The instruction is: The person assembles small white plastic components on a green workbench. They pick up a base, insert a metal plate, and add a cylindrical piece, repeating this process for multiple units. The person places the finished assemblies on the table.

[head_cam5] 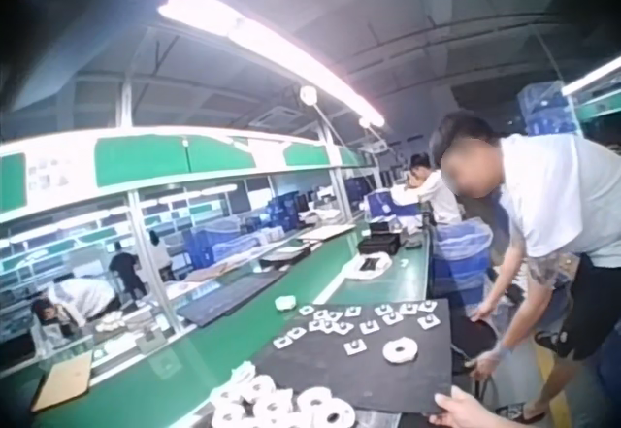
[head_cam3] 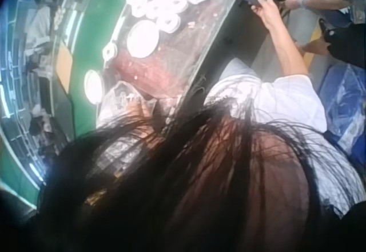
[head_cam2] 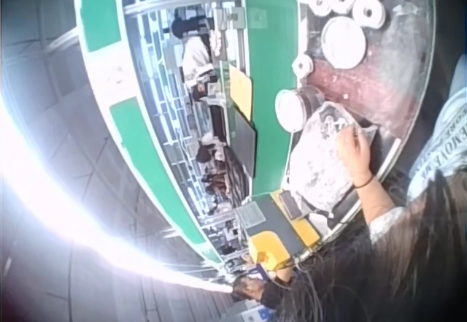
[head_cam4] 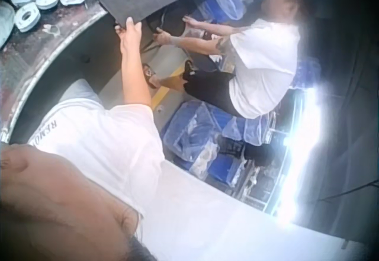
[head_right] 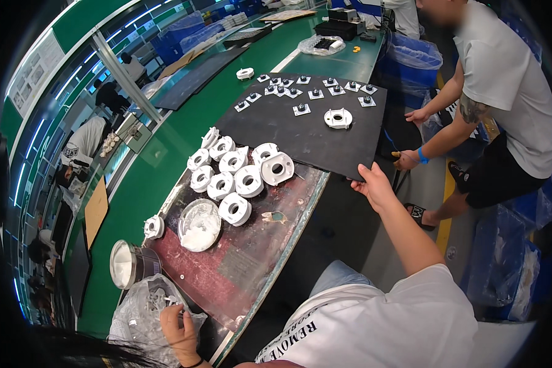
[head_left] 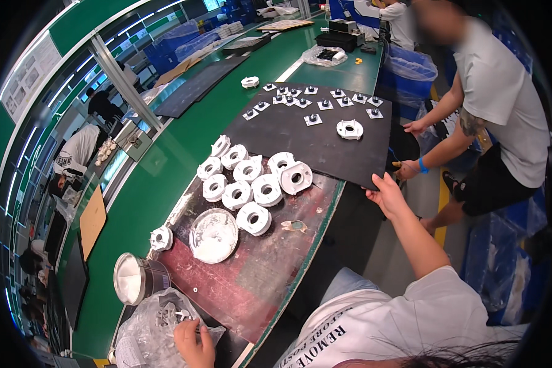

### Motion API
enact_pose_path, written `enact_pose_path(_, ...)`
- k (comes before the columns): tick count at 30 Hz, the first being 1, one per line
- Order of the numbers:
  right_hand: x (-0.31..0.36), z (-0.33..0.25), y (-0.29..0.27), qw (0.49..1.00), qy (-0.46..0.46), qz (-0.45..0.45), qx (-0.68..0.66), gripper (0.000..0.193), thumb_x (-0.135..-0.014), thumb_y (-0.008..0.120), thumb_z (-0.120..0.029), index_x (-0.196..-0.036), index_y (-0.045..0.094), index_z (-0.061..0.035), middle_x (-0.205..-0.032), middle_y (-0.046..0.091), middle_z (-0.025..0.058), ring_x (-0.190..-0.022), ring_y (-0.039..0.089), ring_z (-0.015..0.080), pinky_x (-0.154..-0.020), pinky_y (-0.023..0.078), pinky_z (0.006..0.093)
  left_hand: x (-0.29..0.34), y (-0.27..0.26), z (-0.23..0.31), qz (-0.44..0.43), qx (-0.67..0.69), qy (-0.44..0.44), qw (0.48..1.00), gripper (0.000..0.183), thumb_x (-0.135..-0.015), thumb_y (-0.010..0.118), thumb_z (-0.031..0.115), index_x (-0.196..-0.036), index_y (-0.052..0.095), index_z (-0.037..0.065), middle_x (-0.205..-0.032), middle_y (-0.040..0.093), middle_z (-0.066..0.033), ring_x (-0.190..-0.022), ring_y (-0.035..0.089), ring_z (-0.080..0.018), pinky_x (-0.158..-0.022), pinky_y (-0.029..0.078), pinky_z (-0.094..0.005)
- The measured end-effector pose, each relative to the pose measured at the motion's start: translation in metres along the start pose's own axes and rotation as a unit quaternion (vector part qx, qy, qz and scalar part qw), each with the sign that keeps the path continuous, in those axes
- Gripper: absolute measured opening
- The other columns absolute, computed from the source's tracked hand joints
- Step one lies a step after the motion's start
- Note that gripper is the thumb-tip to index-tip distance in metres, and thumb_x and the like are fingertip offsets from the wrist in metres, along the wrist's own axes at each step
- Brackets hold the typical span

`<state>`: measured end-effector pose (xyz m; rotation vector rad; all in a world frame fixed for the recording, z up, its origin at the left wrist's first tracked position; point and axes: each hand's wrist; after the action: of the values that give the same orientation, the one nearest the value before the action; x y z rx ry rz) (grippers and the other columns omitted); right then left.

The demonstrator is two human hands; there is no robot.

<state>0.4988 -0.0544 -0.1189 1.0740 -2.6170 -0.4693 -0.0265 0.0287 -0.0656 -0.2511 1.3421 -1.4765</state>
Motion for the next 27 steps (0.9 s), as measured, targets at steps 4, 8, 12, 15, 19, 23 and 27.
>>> enact_pose_path(4,0.003,-0.001,0.0,1.0,0.005,0.001,-0.002,0.015,-0.097,0.047,-0.021,-0.104,0.045,-0.0089,-0.088,0.058,0.0069,-0.068,0.054,0.0119,-0.064,0.045,0.0252,-0.001,-0.001,0.004,-0.001,0.001,0.003,1.0,0.019,-0.078,0.061,0.007,-0.097,0.061,0.002,-0.096,0.058,-0.0149,-0.092,0.055,-0.0313,-0.082,0.044,-0.0398)
enact_pose_path(8,0.007,-0.002,0.002,1.0,0.0,0.001,-0.011,0.015,-0.097,0.048,-0.021,-0.105,0.046,-0.009,-0.09,0.058,0.0066,-0.069,0.053,0.0119,-0.065,0.045,0.0253,-0.004,-0.005,0.009,0.002,0.004,0.019,1.0,0.019,-0.078,0.061,0.007,-0.097,0.06,0.002,-0.094,0.059,-0.0149,-0.091,0.055,-0.0319,-0.083,0.043,-0.0402)
enact_pose_path(12,0.008,-0.005,0.004,0.999,-0.019,-0.001,-0.026,0.017,-0.096,0.048,-0.021,-0.108,0.046,-0.0092,-0.094,0.058,0.005,-0.072,0.053,0.0116,-0.066,0.044,0.0254,-0.008,-0.01,0.015,-0.009,-0.003,0.024,1.0,0.019,-0.077,0.061,0.006,-0.096,0.06,0.001,-0.092,0.059,-0.0153,-0.091,0.055,-0.0328,-0.083,0.043,-0.041)
enact_pose_path(15,0.009,-0.003,0.005,1.0,-0.009,0.003,-0.02,0.018,-0.096,0.049,-0.021,-0.11,0.046,-0.0093,-0.096,0.057,0.0039,-0.073,0.052,0.0113,-0.067,0.044,0.0255,-0.009,-0.009,0.017,-0.017,0.003,0.014,1.0,0.019,-0.077,0.061,0.005,-0.095,0.06,0.001,-0.092,0.059,-0.0156,-0.09,0.055,-0.0332,-0.083,0.043,-0.0416)
enact_pose_path(19,0.009,-0.003,0.002,1.0,-0.008,-0.008,-0.013,0.017,-0.096,0.049,-0.021,-0.109,0.046,-0.0097,-0.095,0.057,0.0039,-0.074,0.052,0.0112,-0.068,0.044,0.0255,-0.01,-0.01,0.017,-0.018,-0.002,0.011,1.0,0.019,-0.076,0.061,0.006,-0.095,0.06,0.001,-0.092,0.059,-0.0156,-0.09,0.055,-0.0333,-0.083,0.043,-0.0418)
enact_pose_path(23,0.01,-0.006,0.006,1.0,-0.011,0.004,-0.015,0.017,-0.096,0.048,-0.02,-0.109,0.046,-0.0094,-0.094,0.057,0.0044,-0.072,0.052,0.011,-0.067,0.044,0.0254,-0.009,-0.008,0.015,-0.007,-0.008,0.024,1.0,0.019,-0.076,0.061,0.006,-0.094,0.06,0.002,-0.092,0.059,-0.0156,-0.09,0.055,-0.0335,-0.083,0.043,-0.0418)
enact_pose_path(27,0.01,-0.005,0.005,1.0,-0.003,-0.004,-0.008,0.016,-0.096,0.047,-0.019,-0.109,0.046,-0.0092,-0.094,0.057,0.0045,-0.072,0.052,0.0112,-0.065,0.044,0.0254,-0.008,-0.007,0.016,0.005,-0.009,0.026,1.0,0.018,-0.076,0.061,0.006,-0.094,0.06,0.002,-0.091,0.058,-0.0152,-0.09,0.055,-0.0332,-0.082,0.043,-0.0415)
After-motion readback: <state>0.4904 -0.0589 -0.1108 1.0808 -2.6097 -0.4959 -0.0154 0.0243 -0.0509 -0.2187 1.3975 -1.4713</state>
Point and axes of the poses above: each hand's wrist, its own x-axis away from the middle knuckle, its own y-axis out of the palm, z = x × y
